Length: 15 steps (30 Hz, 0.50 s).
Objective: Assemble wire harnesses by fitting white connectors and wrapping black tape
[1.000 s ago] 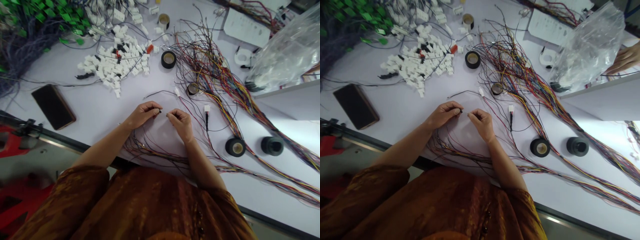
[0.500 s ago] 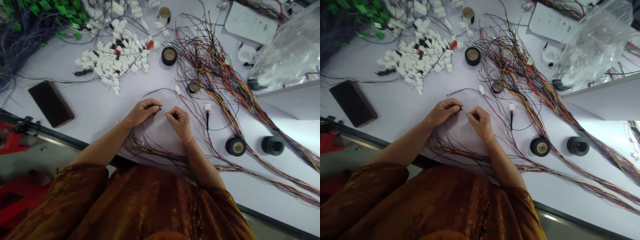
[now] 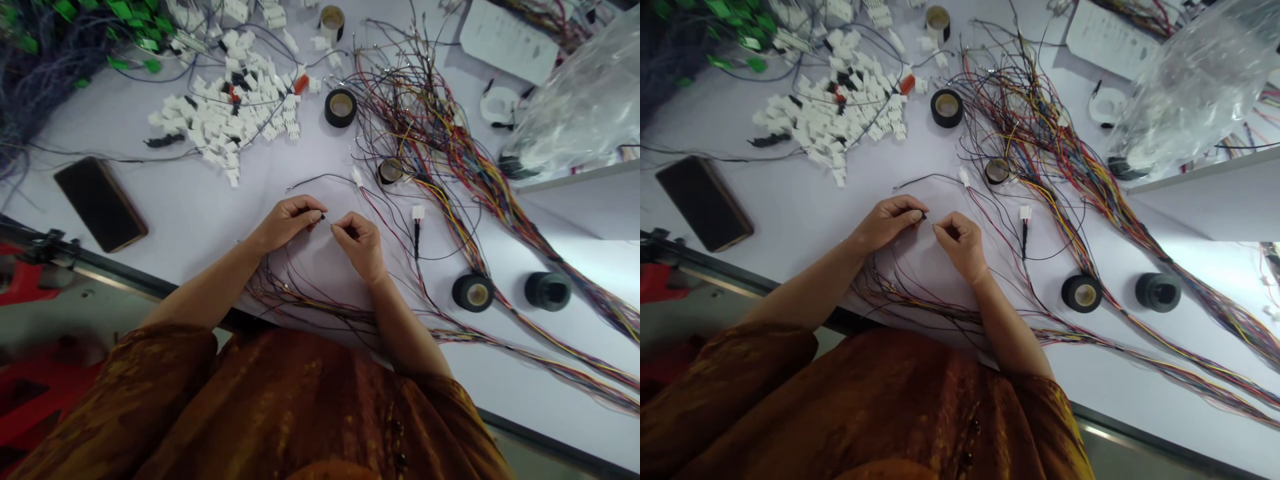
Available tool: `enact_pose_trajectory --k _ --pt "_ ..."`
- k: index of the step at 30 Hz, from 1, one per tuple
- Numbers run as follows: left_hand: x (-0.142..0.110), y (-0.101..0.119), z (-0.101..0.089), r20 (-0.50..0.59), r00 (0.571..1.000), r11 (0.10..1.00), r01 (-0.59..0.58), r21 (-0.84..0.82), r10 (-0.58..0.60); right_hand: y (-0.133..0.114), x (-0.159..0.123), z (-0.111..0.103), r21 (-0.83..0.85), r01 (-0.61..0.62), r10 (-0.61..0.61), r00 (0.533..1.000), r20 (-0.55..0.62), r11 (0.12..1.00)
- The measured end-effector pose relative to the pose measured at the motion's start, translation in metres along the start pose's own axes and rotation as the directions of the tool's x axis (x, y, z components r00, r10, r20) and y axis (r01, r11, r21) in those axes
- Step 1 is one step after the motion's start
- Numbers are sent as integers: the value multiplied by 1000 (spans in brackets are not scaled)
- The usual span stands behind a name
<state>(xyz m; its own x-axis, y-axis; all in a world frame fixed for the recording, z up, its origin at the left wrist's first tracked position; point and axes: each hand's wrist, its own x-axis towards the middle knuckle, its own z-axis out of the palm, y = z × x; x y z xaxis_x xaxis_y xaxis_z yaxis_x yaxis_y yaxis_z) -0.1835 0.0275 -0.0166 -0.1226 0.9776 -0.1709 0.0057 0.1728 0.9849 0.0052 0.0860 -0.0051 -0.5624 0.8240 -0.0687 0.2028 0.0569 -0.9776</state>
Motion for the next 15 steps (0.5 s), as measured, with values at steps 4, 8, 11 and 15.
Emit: enact_pose_trajectory --k 4,8,11,15 --pt "-1 5 3 21 1000 1000 -3 14 2 1 0 0 -14 -29 29 1000 4 999" --pt "-2 6 5 31 999 1000 -15 27 14 1 0 0 -10 -24 24 1000 -3 1000" --pt "-3 5 6 36 999 999 -17 35 16 1 0 -1 3 -1 1 1000 1 1000" --pt "-5 5 8 45 998 998 -33 61 31 3 2 -4 70 -50 47 998 45 996"
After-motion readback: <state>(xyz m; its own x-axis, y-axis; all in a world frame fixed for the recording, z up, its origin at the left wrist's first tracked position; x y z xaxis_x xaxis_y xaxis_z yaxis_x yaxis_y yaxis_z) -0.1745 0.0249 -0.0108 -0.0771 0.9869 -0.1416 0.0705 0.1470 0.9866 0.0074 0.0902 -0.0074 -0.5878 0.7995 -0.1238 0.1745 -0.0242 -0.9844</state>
